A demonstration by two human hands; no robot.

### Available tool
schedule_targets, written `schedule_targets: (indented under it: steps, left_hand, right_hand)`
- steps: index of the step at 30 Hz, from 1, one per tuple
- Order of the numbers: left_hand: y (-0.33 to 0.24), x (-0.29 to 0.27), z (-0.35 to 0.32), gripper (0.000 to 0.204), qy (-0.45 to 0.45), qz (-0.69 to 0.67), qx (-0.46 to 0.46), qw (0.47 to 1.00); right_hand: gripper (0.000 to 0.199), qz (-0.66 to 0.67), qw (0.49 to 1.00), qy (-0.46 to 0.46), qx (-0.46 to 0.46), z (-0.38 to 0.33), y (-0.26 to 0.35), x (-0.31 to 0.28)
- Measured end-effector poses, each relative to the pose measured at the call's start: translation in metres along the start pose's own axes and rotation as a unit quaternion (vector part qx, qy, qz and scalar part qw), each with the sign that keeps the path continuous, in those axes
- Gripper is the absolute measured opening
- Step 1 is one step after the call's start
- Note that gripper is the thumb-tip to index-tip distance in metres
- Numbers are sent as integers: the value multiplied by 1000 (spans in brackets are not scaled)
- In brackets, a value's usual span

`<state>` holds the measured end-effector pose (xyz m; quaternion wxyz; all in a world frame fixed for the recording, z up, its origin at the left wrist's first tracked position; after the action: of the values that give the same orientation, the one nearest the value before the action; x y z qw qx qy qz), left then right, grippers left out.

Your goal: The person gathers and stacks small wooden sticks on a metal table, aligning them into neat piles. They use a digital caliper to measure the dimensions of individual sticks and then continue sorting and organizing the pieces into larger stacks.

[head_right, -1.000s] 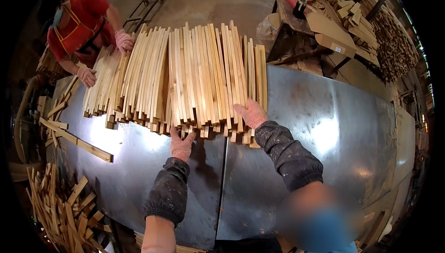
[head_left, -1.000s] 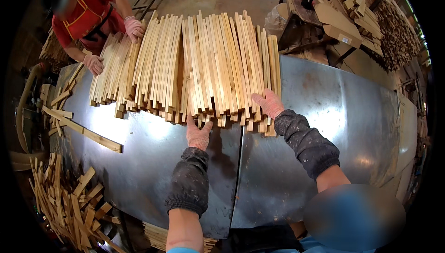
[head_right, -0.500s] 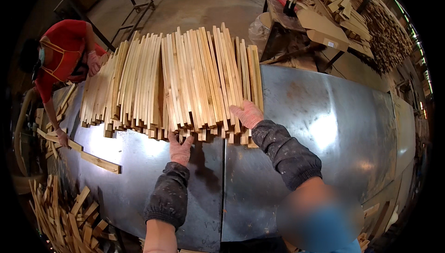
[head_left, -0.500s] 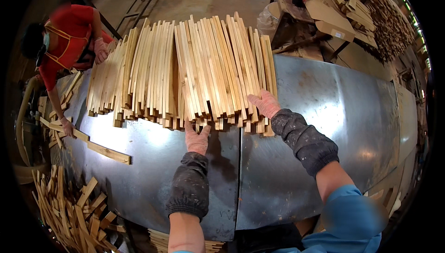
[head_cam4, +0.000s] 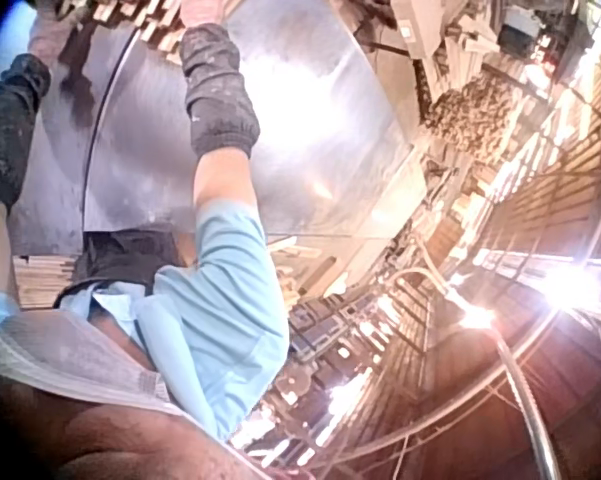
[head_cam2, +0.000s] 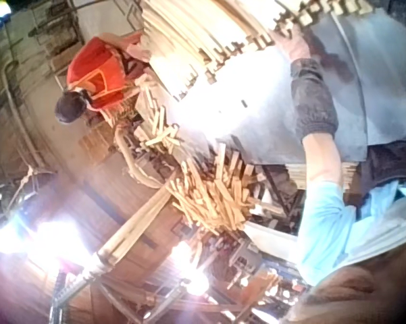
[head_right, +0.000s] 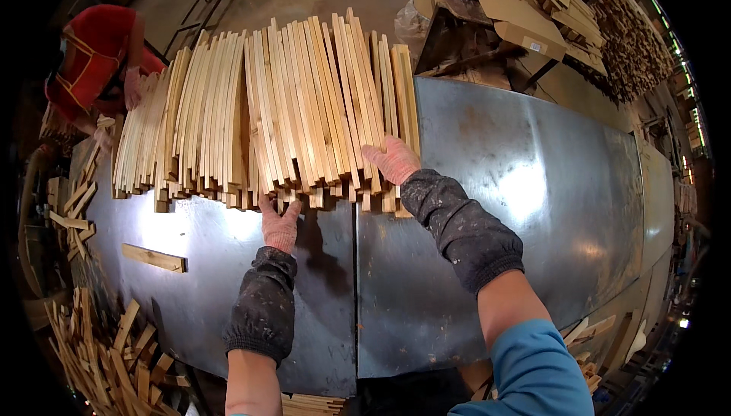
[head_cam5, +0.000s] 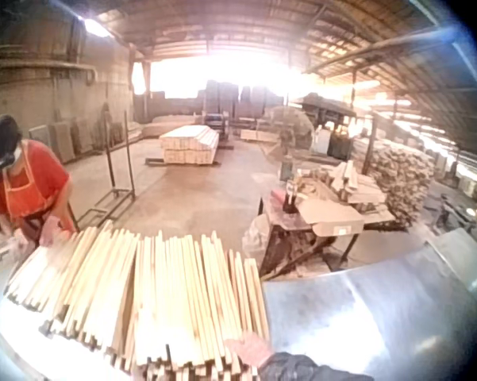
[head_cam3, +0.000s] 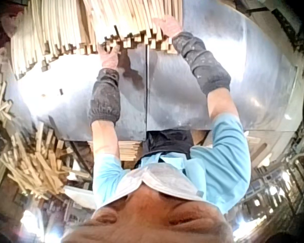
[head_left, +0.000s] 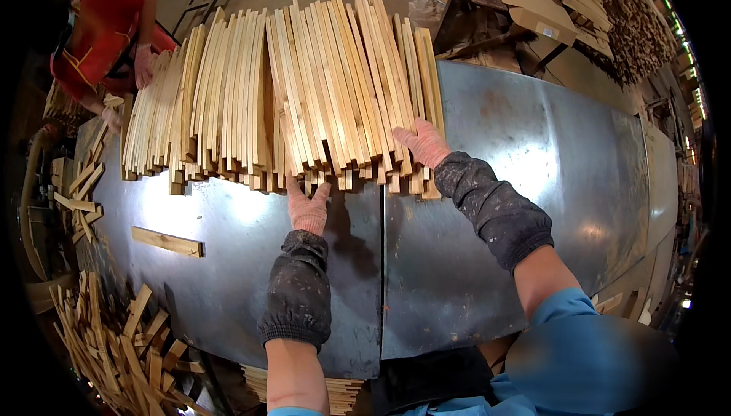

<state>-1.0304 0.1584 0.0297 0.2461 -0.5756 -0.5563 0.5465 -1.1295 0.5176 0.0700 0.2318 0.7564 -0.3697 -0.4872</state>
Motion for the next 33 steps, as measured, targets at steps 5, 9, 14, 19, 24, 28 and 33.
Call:
schedule_targets:
  steps: [5,9,14,19,24,28,33]
  left_hand:
    - [6,-1,0,109,-5,-9,3,1000]
    - [2,1,1,109,-6,-2,11,1000]
    - [-8,-2,-5,111,-10,11,-9,1000]
    - [3,-5,-3,108,-27,17,1,1000]
    - [-2,-5,-5,106,-35,11,18,999]
    - [1,4,2,102,-11,-65,45,997]
    - [11,-6,0,103,-44,20,41,998]
  right_hand:
    - [73,-18,999,-43,1,-8,4,-4]
    - [72,-16,1000,-17,0,-3,3,-6]
    - [76,-20,1000,-7,-4,-10,14,-11]
    - [81,-53,997,-31,42,-12,16,-9]
    - [80,-50,998,-12,26,2,-6,-2]
    - [98,-44,999,-22,18,15,-27,0]
    - [101,-58,997,-22,33,7,-12,3]
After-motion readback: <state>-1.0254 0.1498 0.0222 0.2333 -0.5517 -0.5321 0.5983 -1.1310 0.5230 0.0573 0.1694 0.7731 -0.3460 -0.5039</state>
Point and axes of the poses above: each hand's wrist, its own z-axis towards the middle knuckle, its own x-axis out of the palm, y = z × x, the point moved 9 cm from there along z, towards the middle knuckle, and after that the axes turned 6 degrees about -z, right-handed, at the moved point
